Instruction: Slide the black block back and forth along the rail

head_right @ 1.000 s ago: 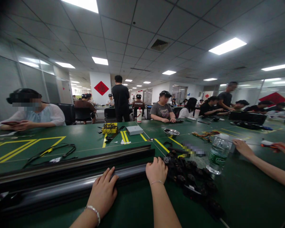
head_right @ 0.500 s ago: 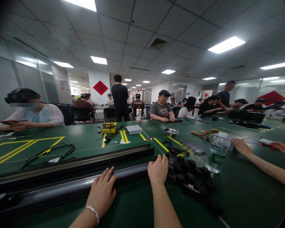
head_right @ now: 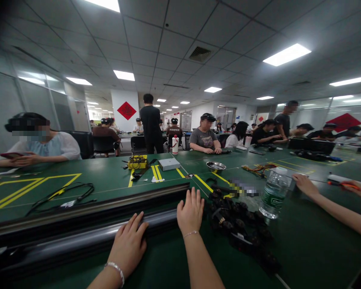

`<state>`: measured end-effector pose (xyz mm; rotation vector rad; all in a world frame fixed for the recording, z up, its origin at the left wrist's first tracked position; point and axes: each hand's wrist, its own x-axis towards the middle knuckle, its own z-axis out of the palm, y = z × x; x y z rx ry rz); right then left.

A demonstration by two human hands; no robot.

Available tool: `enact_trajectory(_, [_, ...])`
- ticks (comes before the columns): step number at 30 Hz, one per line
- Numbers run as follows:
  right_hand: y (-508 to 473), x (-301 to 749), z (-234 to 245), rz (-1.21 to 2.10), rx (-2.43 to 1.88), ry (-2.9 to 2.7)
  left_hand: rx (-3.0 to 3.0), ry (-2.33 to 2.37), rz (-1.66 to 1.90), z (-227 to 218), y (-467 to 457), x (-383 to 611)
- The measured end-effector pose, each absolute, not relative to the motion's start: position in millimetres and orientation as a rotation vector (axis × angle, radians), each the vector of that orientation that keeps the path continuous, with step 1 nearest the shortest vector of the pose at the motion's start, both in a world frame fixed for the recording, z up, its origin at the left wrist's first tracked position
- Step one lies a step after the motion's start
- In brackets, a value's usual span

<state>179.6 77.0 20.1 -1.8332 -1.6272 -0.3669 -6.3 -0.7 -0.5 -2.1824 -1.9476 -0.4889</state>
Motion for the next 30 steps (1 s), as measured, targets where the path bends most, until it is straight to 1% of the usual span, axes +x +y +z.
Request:
enact_trajectory(6, [46.6, 116.2, 19.0, -0.078, -1.388, -2.162, -2.184, -1.946, -0.509, -1.3, 0.6, -7.6])
enact_trajectory(10, [32.5, 97.5, 15.7, 0.037, -1.319, -2.293, -2.196, -1.98, -0.508, 8.6, -4.3, -12.2])
enact_trajectory(14, [32.6, 98.1, 13.4, 0.01, -1.341, -2.299, -2.109, -2.04, -0.539, 15.3, -11.9, -36.2])
enact_trajectory(17, [34.4, 98.9, 13.0, -0.028, -1.361, -2.3, -1.958, -2.104, -0.514, 16.2, -22.7, -74.1])
enact_trajectory(22, [35.7, 98.4, 12.3, -0.054, -1.362, -2.264, -1.47, -2.131, -0.48, 16.5, -49.0, -148.9])
enact_trajectory(25, [37.1, 99.2, 11.4, -0.062, -1.355, -2.274, -1.199, -2.276, -0.505, 15.2, -57.3, -178.3])
enact_trajectory(27, [37.7, 100.1, 11.2, -0.075, -1.36, -2.276, -1.121, -2.418, -0.518, 13.8, -57.8, -188.3])
enact_trajectory(30, [37.6, 101.5, 12.2, -0.085, -1.375, -2.29, -1.153, -2.468, -0.521, 12.7, -55.1, -193.5])
